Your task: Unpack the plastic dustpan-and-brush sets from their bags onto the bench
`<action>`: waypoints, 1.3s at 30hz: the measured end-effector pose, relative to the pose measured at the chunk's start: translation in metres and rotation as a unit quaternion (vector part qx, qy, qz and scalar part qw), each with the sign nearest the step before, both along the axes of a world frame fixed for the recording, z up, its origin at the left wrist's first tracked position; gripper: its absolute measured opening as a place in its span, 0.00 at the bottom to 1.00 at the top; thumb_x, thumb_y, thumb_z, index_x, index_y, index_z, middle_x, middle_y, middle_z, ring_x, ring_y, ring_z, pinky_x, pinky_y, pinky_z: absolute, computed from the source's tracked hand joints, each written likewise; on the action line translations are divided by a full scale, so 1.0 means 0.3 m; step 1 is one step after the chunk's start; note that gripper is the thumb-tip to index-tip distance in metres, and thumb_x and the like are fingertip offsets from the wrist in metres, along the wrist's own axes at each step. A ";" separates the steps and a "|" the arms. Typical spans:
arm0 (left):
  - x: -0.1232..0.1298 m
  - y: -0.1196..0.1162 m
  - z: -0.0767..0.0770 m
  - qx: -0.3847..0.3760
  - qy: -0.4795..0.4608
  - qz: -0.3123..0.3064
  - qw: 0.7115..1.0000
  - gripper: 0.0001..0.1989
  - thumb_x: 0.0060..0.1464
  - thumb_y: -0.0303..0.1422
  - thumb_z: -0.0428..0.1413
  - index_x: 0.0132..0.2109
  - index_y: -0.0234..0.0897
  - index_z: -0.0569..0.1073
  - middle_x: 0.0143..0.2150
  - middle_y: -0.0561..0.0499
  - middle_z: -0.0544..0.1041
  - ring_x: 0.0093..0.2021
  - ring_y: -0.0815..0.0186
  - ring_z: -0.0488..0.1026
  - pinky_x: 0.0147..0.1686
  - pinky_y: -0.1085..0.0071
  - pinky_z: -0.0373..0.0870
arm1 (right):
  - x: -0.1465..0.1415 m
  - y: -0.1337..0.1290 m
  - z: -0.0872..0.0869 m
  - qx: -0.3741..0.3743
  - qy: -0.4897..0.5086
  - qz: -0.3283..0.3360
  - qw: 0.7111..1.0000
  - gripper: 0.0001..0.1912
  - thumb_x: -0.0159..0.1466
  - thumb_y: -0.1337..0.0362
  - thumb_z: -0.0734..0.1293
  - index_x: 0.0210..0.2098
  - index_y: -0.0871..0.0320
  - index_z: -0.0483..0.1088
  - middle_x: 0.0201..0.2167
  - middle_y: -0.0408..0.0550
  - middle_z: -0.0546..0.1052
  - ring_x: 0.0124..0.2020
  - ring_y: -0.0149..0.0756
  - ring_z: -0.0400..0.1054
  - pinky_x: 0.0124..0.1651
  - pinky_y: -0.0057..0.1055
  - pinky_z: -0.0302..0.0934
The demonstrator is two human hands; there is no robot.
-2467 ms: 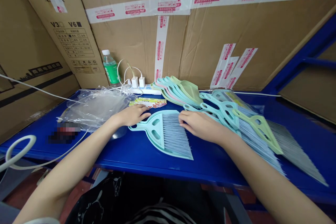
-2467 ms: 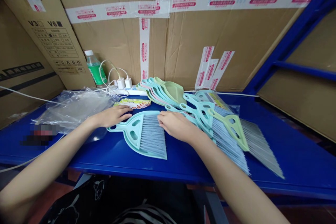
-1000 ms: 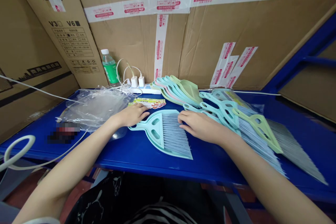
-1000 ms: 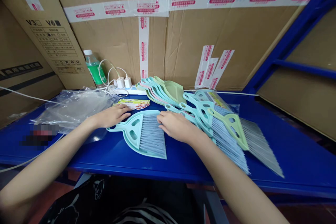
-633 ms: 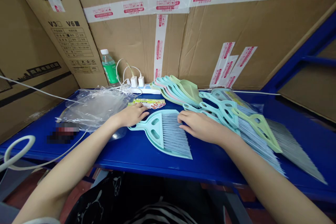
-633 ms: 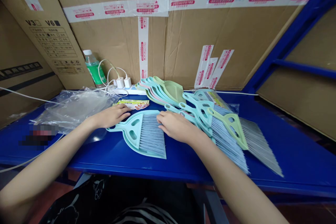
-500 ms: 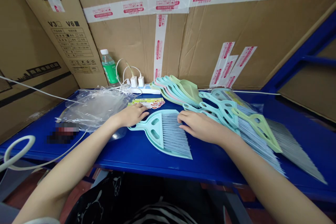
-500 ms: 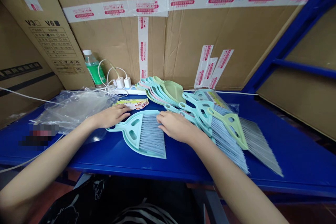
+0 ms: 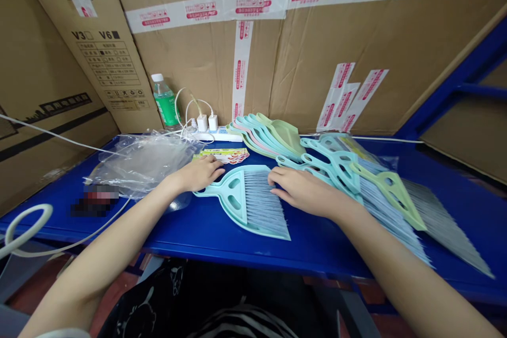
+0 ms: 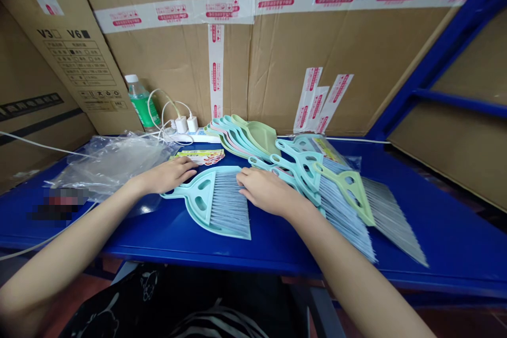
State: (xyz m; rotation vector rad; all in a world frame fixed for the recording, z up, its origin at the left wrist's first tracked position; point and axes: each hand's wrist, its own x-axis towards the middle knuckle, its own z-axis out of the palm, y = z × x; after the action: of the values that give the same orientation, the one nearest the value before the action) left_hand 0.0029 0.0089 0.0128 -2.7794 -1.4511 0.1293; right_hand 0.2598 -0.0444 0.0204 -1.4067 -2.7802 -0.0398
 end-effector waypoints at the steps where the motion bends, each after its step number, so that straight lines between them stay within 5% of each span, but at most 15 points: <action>1: -0.001 0.000 -0.001 0.004 0.000 -0.003 1.000 0.26 0.67 0.40 0.34 0.58 0.30 0.68 0.57 0.38 0.70 0.57 0.56 0.68 0.58 0.62 0.61 | 0.001 0.000 0.000 0.001 0.002 0.001 1.000 0.04 0.65 0.72 0.63 0.33 0.58 0.66 0.37 0.49 0.75 0.34 0.37 0.69 0.30 0.30 0.56; 39: 0.003 -0.004 0.002 0.007 0.007 -0.011 1.000 0.26 0.66 0.38 0.35 0.59 0.32 0.68 0.54 0.40 0.71 0.55 0.58 0.69 0.57 0.65 0.61 | -0.009 -0.013 0.018 -0.032 -0.017 -0.025 0.999 0.03 0.66 0.71 0.63 0.36 0.58 0.66 0.40 0.50 0.75 0.38 0.39 0.70 0.32 0.32 0.56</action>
State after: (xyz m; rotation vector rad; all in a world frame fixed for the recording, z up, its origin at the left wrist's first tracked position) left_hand 0.0039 0.0078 0.0135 -2.7761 -1.4137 0.1384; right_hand 0.2570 -0.0481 0.0258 -1.5056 -2.7972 0.0243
